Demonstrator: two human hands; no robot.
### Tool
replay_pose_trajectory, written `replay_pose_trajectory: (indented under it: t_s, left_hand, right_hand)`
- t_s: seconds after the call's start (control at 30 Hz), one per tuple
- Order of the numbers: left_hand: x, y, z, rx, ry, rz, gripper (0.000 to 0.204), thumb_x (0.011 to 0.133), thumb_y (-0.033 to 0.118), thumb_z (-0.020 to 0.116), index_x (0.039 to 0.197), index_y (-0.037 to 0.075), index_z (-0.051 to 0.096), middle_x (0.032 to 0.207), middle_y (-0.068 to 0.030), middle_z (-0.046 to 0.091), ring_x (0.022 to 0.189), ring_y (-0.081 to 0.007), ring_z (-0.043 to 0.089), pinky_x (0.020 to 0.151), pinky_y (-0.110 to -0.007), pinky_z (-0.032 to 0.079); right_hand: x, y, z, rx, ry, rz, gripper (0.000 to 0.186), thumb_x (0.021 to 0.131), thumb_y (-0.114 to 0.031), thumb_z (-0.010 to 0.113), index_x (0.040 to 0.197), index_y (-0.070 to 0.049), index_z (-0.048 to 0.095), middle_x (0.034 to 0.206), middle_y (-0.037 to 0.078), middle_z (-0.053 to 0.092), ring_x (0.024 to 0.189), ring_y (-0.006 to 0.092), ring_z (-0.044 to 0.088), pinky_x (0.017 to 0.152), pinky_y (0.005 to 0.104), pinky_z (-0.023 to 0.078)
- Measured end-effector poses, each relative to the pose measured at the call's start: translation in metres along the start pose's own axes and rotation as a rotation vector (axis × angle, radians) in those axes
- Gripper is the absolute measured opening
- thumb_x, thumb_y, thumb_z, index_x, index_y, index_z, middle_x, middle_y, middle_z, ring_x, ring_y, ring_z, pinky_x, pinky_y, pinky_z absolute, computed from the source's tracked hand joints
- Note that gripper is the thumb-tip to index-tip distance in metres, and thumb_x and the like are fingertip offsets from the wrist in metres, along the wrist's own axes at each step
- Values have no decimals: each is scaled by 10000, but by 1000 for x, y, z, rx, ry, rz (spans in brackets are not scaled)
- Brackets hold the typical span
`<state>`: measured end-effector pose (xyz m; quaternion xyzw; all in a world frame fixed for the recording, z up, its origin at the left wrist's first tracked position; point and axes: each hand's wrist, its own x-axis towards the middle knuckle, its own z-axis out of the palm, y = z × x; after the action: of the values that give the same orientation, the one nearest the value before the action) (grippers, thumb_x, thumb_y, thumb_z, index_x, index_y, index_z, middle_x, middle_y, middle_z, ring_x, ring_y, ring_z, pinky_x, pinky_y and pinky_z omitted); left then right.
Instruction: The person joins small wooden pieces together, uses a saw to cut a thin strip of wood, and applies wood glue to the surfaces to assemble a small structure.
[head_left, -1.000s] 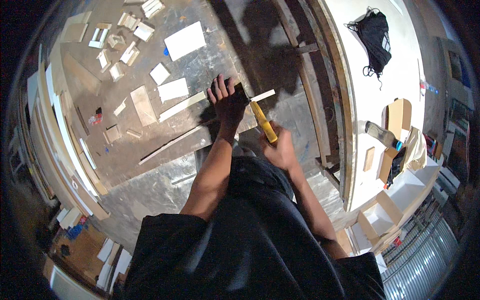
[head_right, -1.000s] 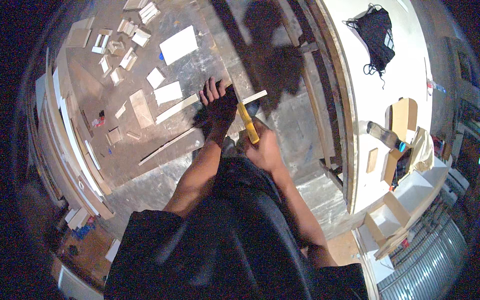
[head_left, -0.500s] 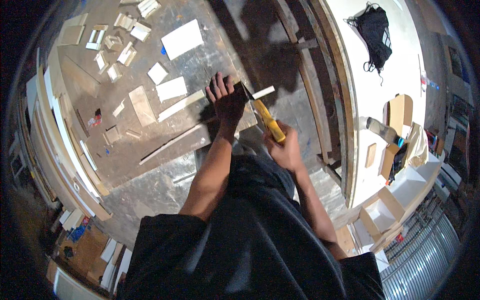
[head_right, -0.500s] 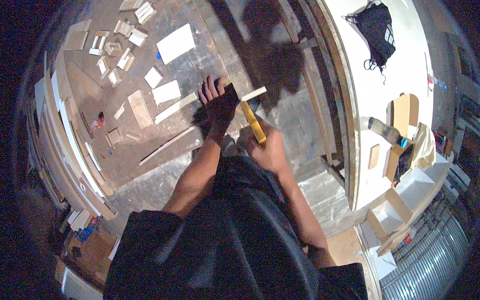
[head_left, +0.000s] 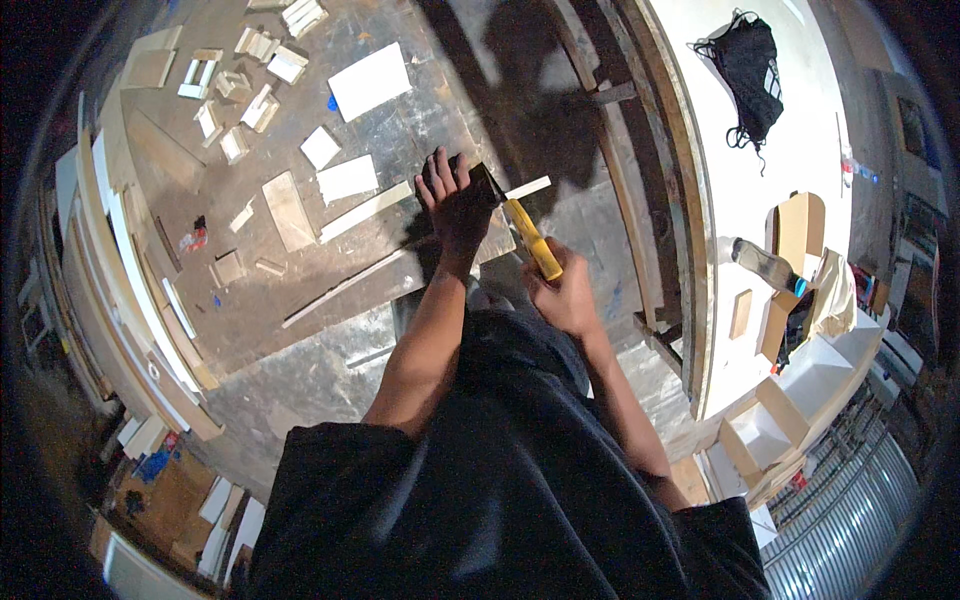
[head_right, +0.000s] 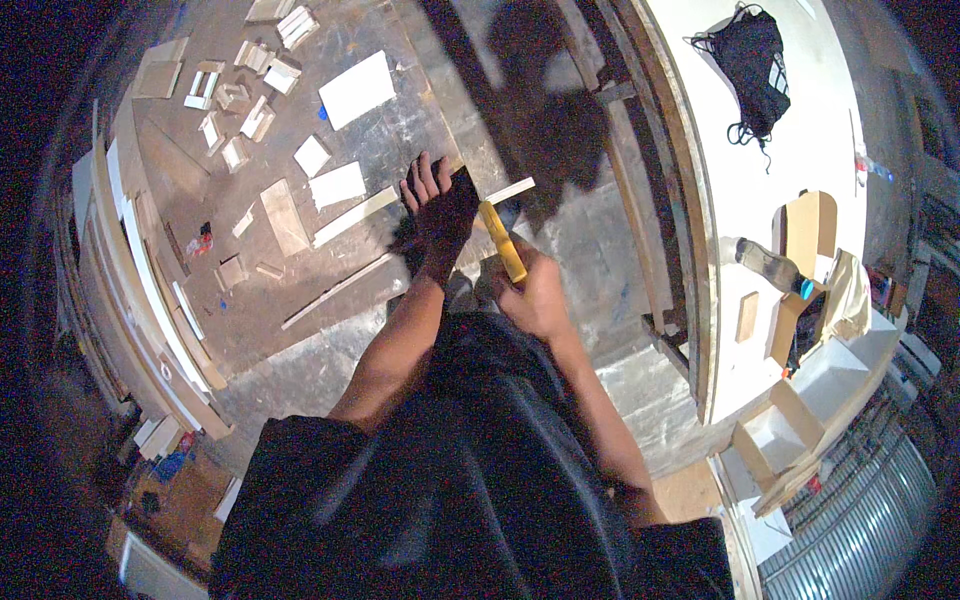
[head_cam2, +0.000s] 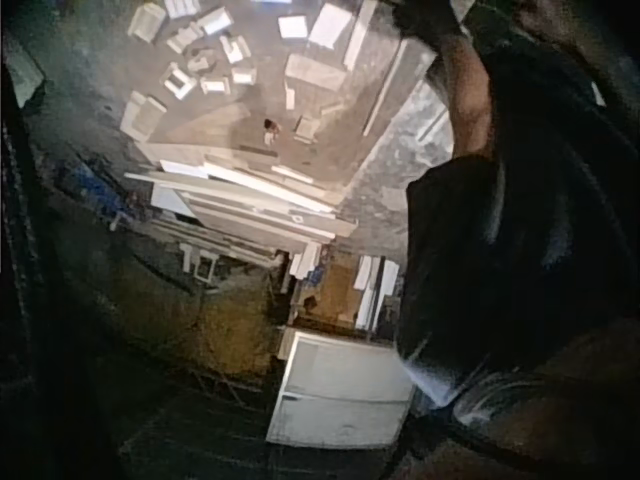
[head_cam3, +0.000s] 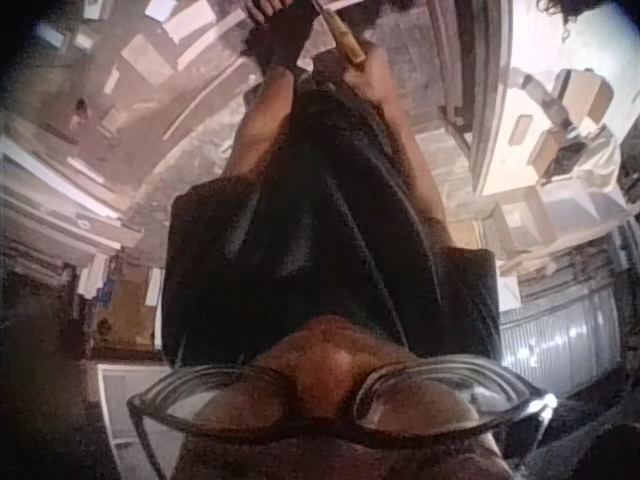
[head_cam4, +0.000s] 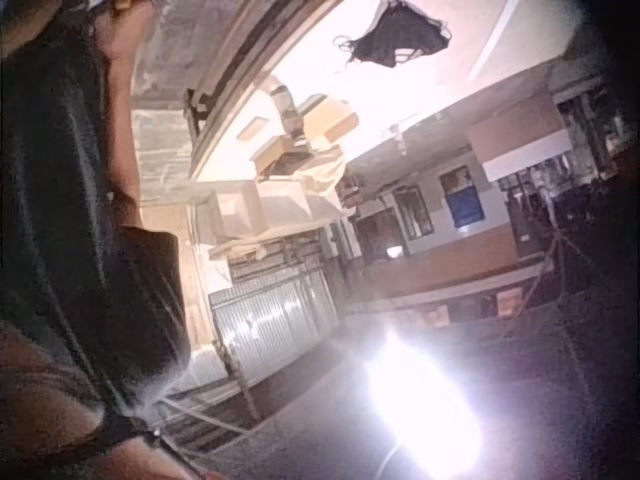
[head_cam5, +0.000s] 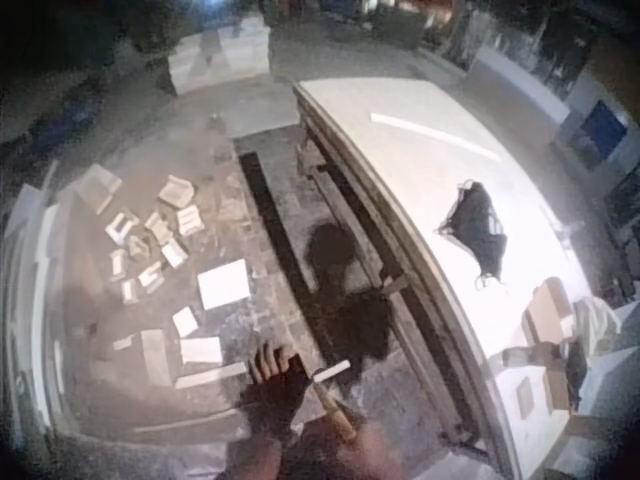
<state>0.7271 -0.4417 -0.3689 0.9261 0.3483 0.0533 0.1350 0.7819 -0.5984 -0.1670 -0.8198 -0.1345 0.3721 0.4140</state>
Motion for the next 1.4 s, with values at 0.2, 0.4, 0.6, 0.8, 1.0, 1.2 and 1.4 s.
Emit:
replay_pose_trajectory:
  t_s: [0.2, 0.4, 0.6, 0.8, 1.0, 1.2, 1.4]
  left_hand:
    - [0, -1, 2, 62, 79, 33, 582, 936, 408, 536, 1402, 61, 502, 1589, -199, 326, 1477, -376, 297, 1213, -586, 104]
    - [3, -2, 10, 34, 114, 26, 561, 960, 406, 505, 1393, 49, 508, 1577, -213, 341, 1460, -384, 322, 1199, -597, 151]
    - [-3, -5, 11, 4, 91, -4, 562, 956, 404, 525, 1405, 67, 499, 1592, -193, 324, 1481, -367, 284, 1206, -599, 115]
    - [-9, -5, 8, 4, 81, 3, 584, 974, 442, 490, 1429, 76, 489, 1603, -196, 309, 1481, -365, 289, 1211, -598, 111]
    - [-7, -5, 7, 37, 84, 20, 594, 975, 448, 475, 1436, 74, 487, 1599, -209, 311, 1485, -372, 290, 1208, -592, 134]
    - [4, -2, 4, 5, 71, 15, 553, 969, 391, 495, 1419, 69, 495, 1597, -212, 310, 1470, -386, 305, 1205, -589, 149]
    - [-3, -3, 4, 2, 139, 42, 538, 970, 383, 497, 1400, 60, 503, 1600, -216, 301, 1472, -384, 298, 1201, -591, 153]
  right_hand:
    - [-11, 7, -4, 119, -26, -13, 198, 834, -57, 670, 997, 51, 637, 793, 98, 630, 774, 147, 608, 711, 312, 488]
    - [-11, 10, 2, 138, 46, -59, 145, 857, -39, 671, 960, 37, 605, 775, 53, 593, 743, 99, 555, 660, 286, 466]
    - [-29, -1, -7, 142, 15, 116, 175, 871, -44, 671, 1017, 37, 621, 844, 76, 609, 829, 129, 570, 747, 302, 474]
    - [-27, 0, -12, 97, -67, 5, 158, 874, -42, 641, 1007, 42, 628, 831, 79, 607, 823, 132, 576, 751, 304, 475]
    - [-11, 12, 2, 134, -29, 67, 200, 871, -59, 677, 1038, 44, 636, 852, 88, 631, 815, 128, 575, 733, 299, 479]
    - [-1, -8, 0, 73, -59, 0, 170, 877, -51, 650, 1017, 42, 628, 839, 68, 604, 799, 111, 560, 708, 296, 472]
    - [-19, 17, -8, 86, -43, 46, 134, 872, -52, 646, 974, 29, 614, 842, 52, 602, 785, 112, 564, 717, 286, 469]
